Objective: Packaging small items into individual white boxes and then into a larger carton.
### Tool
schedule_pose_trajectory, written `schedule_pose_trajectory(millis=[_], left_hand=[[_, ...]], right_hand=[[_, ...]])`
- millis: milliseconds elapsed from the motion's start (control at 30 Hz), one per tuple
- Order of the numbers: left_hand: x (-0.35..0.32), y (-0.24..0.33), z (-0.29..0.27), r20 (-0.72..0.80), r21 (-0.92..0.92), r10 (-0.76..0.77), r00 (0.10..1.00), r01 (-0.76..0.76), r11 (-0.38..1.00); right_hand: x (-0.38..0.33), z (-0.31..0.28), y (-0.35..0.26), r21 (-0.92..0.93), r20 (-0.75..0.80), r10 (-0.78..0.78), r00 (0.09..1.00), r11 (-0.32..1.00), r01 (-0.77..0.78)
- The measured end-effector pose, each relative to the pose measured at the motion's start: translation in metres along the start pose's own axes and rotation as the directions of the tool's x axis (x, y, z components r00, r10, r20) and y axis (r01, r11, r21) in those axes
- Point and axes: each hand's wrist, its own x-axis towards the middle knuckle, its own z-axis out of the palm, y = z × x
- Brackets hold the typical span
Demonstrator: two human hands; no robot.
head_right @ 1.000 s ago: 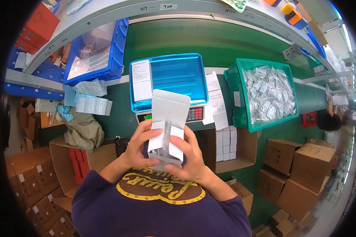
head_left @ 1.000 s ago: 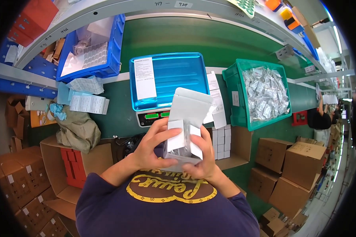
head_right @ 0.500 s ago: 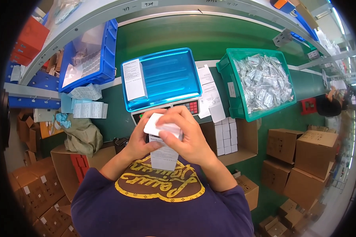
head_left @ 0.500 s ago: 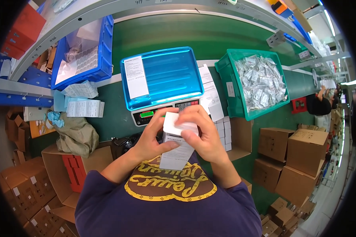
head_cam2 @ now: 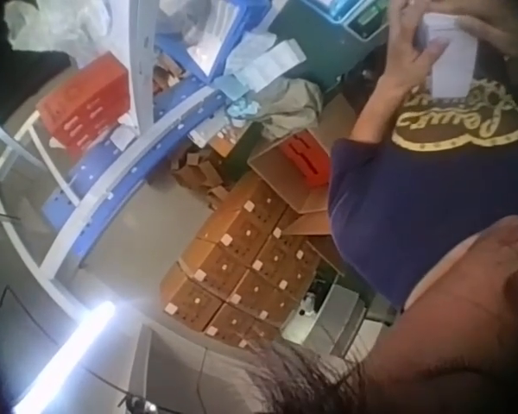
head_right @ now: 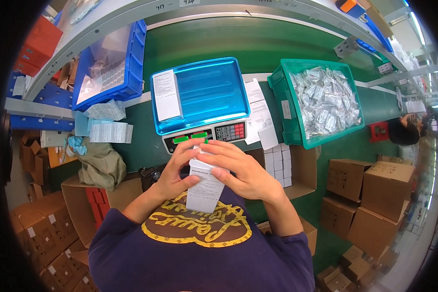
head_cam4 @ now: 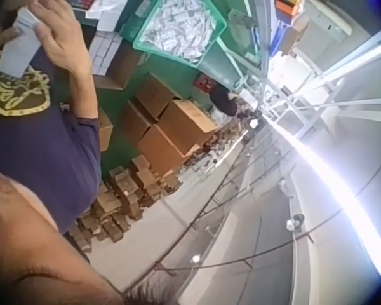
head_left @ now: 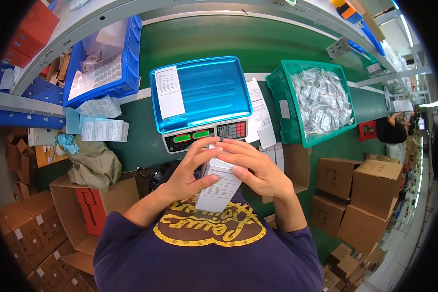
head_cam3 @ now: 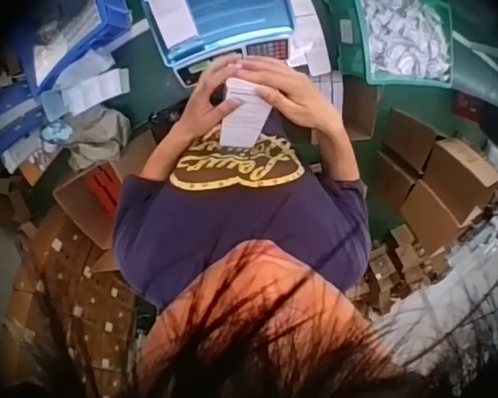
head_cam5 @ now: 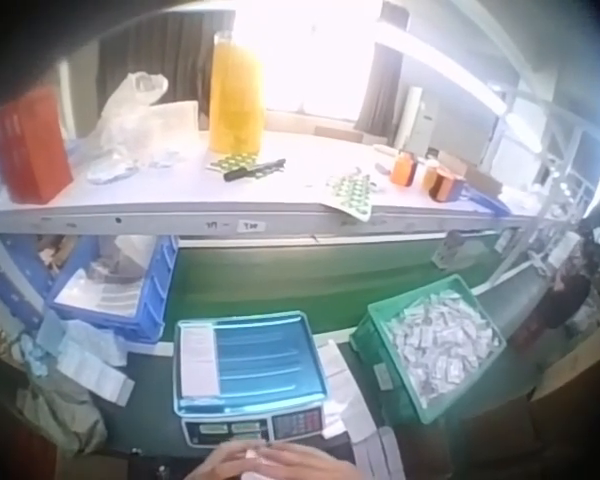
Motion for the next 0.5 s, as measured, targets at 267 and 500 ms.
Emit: schedule_pose_trajectory(millis=[267, 500], left_hand=[[0.002, 0.003, 0.0, -0.016, -0.024, -0.054, 0.998, 0.054, 0.998], [0.0, 0.003, -0.004, 0.005, -0.077, -0.232, 0.973, 0.231, 0.97]], right_hand=[[0.01, 0.011, -0.014, 0.045, -0.127, 0.14, 0.982, 0.99, -0.135], [0.006, -0.009, 0.006, 0.139, 0.062, 0.046, 0.997, 0.989, -0.055]])
